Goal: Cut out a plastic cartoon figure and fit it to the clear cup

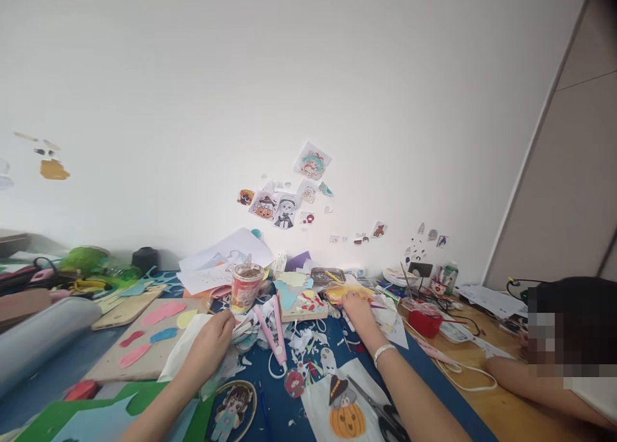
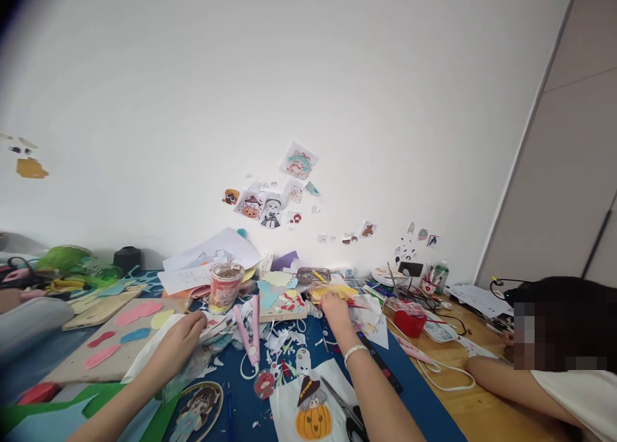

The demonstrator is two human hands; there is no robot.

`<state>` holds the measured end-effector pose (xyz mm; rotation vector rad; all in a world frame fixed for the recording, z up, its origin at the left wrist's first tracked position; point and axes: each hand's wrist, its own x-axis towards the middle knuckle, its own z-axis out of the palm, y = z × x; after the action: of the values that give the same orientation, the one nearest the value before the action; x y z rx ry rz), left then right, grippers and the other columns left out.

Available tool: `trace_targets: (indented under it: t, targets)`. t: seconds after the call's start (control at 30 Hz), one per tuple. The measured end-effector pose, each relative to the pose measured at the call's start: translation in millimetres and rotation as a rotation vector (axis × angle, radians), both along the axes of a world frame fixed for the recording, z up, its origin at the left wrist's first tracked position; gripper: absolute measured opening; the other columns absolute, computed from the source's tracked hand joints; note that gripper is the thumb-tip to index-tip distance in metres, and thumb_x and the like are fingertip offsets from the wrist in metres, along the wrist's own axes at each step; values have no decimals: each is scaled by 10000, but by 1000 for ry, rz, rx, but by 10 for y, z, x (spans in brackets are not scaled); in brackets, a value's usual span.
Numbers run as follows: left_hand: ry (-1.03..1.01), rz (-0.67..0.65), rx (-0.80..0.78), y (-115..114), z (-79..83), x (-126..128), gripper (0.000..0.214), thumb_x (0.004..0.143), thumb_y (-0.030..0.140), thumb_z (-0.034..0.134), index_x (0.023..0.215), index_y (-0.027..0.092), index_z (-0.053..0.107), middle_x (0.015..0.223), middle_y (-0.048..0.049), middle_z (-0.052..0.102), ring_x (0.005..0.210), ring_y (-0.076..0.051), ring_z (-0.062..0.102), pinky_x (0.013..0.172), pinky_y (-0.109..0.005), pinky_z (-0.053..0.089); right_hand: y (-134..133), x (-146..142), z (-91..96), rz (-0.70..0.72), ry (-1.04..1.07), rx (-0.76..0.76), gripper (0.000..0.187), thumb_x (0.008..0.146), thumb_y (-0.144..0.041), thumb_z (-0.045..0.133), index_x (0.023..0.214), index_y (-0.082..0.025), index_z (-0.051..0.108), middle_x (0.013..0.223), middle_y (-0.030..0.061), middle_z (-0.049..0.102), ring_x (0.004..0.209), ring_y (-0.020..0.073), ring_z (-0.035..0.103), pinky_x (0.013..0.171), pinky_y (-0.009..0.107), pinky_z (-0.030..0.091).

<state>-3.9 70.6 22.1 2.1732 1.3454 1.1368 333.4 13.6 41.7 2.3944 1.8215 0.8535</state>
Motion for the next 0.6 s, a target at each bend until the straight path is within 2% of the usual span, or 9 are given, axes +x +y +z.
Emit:
trace_targets:
  t: [0.13,0.27,0.37,0.43,0.53,0.57,0.6]
  targets:
    - [13,-20,6,18,-17,2,302,800,393,247,631,223,430,708,-48,596,733,-212,559,659,-285,402,-73,-109,-250,-37,5,-3,267,831,7,410,949,-122,612,907,146,643,829,224,654,577,249,486]
    - [43,-20,-6,8,1,-2,301,806,391,232,639,226,420,726,-54,589,749,-215,559,669,-289,401,-170,-157,-354,-41,22,1,252,822,4,431,946,-125,609,880,137,652,799,221,657,550,245,477]
    - [60,-23,-21,-9,13,-4,304,813,393,220,645,226,412,732,-52,583,749,-213,558,676,-291,402,-329,-255,-399,6,20,22,173,823,-77,499,941,-136,611,921,145,647,839,238,638,581,267,474]
    - [67,-20,-27,-12,5,-7,308,818,397,211,647,226,402,727,-49,579,744,-211,558,676,-292,403,-493,-340,-409,110,-4,51,136,862,-179,487,877,-172,621,884,111,649,843,226,624,616,272,462]
    - [79,-18,-36,7,-26,-20,324,828,416,202,656,227,401,718,-46,580,732,-212,561,673,-298,409,-786,-388,-336,501,-143,385,229,890,-197,418,757,-188,604,623,44,589,628,185,576,586,289,417]
    - [79,-17,-39,18,-38,-25,328,828,421,201,662,228,407,725,-48,585,737,-214,565,677,-301,412,-875,-358,-276,590,-163,505,201,880,-207,435,766,-191,599,617,38,586,606,181,562,587,294,411]
    - [78,-14,-42,31,-48,-29,331,827,426,202,664,228,412,730,-51,591,742,-216,568,681,-303,416,-949,-296,-197,621,-150,630,171,871,-206,450,783,-192,595,628,38,592,611,179,559,601,298,412]
